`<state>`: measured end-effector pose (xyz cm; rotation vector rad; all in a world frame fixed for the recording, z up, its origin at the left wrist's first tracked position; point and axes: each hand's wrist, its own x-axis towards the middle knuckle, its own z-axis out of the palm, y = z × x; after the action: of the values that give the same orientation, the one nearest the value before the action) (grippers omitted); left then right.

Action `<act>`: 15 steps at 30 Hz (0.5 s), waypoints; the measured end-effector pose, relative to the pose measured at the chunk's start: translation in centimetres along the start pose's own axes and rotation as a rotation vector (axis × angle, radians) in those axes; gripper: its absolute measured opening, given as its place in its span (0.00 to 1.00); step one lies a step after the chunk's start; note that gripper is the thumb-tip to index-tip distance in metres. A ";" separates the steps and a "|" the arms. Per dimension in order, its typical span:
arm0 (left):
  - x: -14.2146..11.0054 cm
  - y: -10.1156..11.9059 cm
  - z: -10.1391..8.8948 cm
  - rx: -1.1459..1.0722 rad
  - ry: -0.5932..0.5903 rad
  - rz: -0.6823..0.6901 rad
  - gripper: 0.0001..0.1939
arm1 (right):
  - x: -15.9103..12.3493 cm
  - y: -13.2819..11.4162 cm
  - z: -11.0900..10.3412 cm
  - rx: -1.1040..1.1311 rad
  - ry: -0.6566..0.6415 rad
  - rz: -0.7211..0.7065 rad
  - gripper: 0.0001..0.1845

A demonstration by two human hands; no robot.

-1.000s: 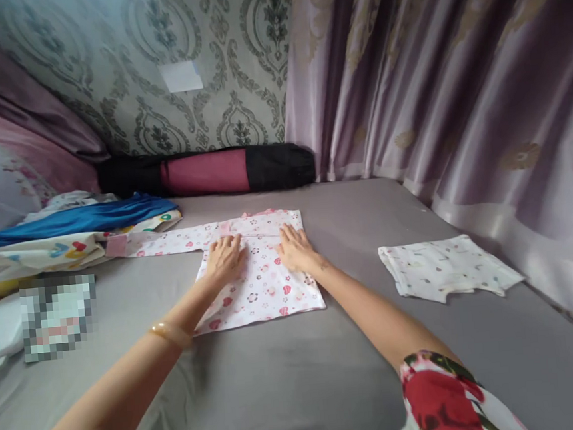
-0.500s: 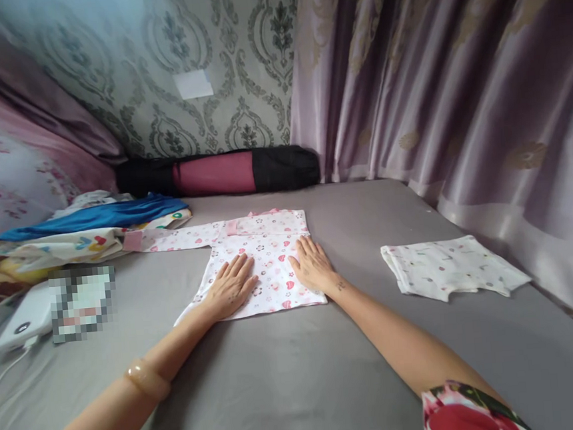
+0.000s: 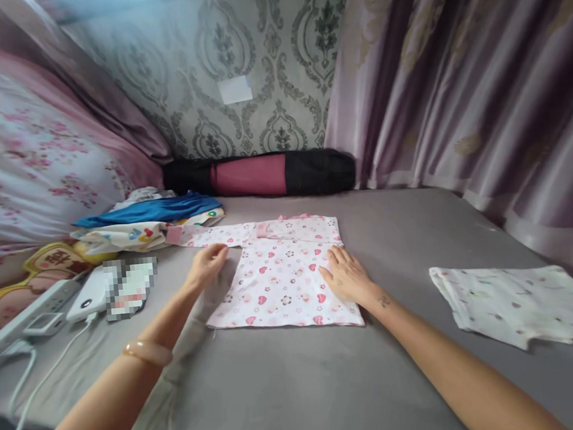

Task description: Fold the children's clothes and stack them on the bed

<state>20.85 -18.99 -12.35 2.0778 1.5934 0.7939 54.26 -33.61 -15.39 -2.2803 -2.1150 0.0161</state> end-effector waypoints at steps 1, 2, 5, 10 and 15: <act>1.2 -1.0 -1.0 0.019 0.087 -0.110 0.16 | 0.3 0.2 -0.4 -0.007 -0.004 -0.016 0.33; 2.4 -2.1 -2.1 0.049 0.169 -0.224 0.16 | 0.7 0.3 -0.8 -0.011 -0.011 -0.027 0.30; 5.3 -5.0 -5.1 0.172 0.361 -0.425 0.19 | 2.0 0.2 -2.0 -0.003 -0.010 -0.028 0.21; 8.1 -7.8 -7.6 0.293 0.364 -0.466 0.23 | 4.9 -2.4 -3.2 0.082 0.142 -0.092 0.17; 9.5 -8.3 -7.1 0.256 0.282 -0.576 0.27 | 9.3 -7.1 -2.8 0.199 0.243 -0.259 0.17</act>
<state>11.93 -7.78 -10.34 1.5537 2.3987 0.7155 47.94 -23.85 -12.30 -1.7878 -2.1524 -0.0515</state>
